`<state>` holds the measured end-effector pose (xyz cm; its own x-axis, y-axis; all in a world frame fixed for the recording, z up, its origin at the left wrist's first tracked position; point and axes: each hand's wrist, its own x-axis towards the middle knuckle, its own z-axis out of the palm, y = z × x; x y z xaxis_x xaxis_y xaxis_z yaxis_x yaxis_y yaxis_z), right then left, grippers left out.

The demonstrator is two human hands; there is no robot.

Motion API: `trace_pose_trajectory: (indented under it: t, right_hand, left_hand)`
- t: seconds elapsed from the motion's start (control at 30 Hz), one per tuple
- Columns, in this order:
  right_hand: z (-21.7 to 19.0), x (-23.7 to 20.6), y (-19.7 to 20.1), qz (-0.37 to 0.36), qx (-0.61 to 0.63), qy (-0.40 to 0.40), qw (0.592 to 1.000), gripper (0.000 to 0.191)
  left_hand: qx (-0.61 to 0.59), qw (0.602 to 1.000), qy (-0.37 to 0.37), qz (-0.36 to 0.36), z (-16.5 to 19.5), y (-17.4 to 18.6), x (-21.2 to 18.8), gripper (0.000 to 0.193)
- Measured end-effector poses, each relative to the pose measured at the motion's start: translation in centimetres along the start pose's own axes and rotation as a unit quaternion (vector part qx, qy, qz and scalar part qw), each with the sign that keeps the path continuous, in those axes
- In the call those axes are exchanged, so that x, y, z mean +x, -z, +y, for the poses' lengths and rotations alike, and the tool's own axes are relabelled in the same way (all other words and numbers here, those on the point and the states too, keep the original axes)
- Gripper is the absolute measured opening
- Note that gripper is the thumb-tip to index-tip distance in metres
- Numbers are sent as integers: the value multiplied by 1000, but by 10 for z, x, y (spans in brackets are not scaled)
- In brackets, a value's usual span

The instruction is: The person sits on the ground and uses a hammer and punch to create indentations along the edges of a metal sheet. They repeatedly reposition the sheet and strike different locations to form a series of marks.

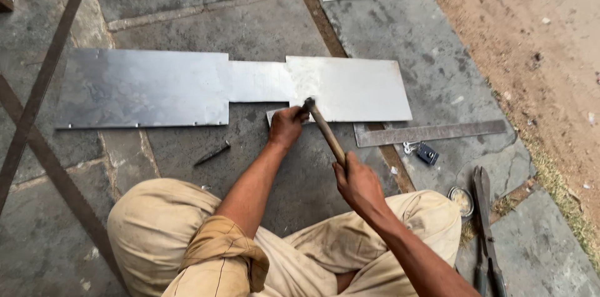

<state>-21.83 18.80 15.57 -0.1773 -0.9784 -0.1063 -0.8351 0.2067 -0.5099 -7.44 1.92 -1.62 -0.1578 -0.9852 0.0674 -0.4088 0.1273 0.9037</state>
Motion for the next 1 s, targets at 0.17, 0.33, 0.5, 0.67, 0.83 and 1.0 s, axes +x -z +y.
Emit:
trace_pose_trajectory:
  t: [0.17,0.33,0.5,0.67,0.83,1.0]
  right_hand:
    - [-2,-19,20,122,161,14,979,25]
    - [-1,-11,4,21,47,-14,999,26]
    - [19,-18,-12,-49,66,-91,992,27]
    - [18,-17,-18,-58,27,-74,995,27]
    - [21,-14,-21,-8,36,-81,996,30]
    - [26,-13,-27,-54,-4,-58,997,30]
  left_hand:
    - [18,998,-46,27,4,3,0,12]
    - [-21,999,-31,19,9,3,-3,11]
    - [14,1000,11,-10,9,3,-5,13]
    - [17,999,39,-30,10,3,-5,13]
    - [-2,1000,12,-7,16,8,-7,12]
    - [35,996,70,-36,25,12,-9,11]
